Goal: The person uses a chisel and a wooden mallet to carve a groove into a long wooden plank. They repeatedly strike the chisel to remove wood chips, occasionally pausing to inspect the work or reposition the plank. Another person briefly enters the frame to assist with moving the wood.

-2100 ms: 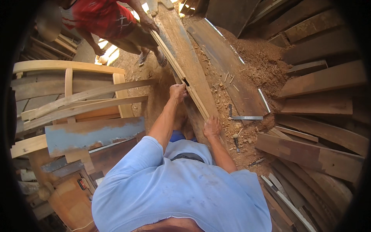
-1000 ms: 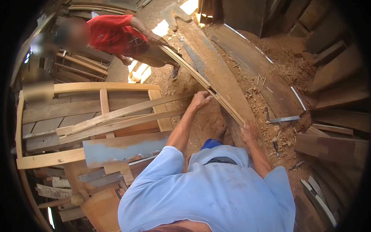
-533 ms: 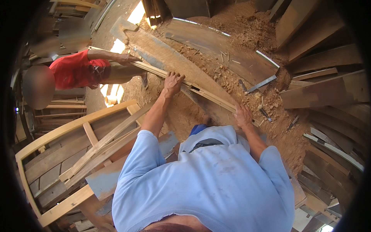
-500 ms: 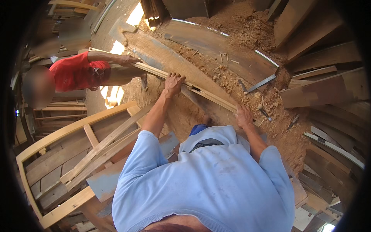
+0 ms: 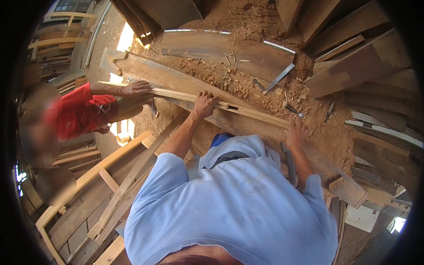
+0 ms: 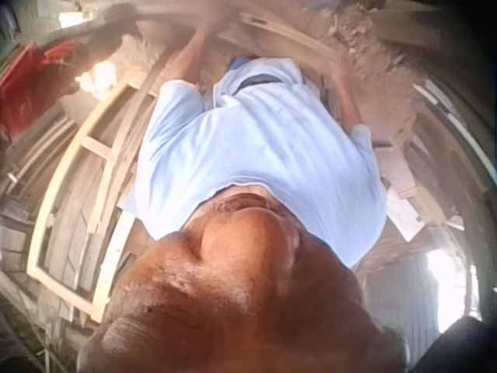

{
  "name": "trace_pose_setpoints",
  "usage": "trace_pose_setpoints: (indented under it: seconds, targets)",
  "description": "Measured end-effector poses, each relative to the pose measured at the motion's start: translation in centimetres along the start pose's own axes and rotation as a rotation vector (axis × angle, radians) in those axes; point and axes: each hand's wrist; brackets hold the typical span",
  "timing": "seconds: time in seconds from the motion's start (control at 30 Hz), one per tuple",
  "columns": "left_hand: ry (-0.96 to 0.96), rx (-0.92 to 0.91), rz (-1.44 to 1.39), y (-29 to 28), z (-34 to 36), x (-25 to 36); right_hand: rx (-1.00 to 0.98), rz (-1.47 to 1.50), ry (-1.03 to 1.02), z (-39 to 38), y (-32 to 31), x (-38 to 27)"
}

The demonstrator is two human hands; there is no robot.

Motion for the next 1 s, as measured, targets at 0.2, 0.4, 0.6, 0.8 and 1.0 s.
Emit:
trace_pose_setpoints:
  seconds: [0.2, 0.4, 0.6, 0.8, 1.0]
  targets:
    - [-0.006, 0.090, -0.015, 0.7, -0.2, 0.7, -0.153, 0.193, 0.426, -8.6, 9.0, 14.1]
    - [0.039, 0.167, -0.065, 1.3, -0.6, 0.0, -0.409, 0.214, 0.597, -9.6, 9.9, 7.5]
    - [0.101, 0.187, -0.078, 1.9, 0.1, -0.8, -0.336, 0.206, 0.523, -8.0, 8.8, 4.7]
    - [0.372, -0.101, -0.015, 1.7, 2.7, -2.3, -0.027, 0.616, 0.681, -10.0, 12.2, -1.9]
    - [0.665, -0.126, -0.170, 0.9, 5.5, -2.9, 0.608, 0.838, 0.939, -10.3, 16.7, -7.7]
Point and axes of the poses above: each hand's wrist, its own z-axis towards the middle knuckle, its own y-axis out of the palm, x = y × z, and after that the axes turned 11 degrees about z, right-handed
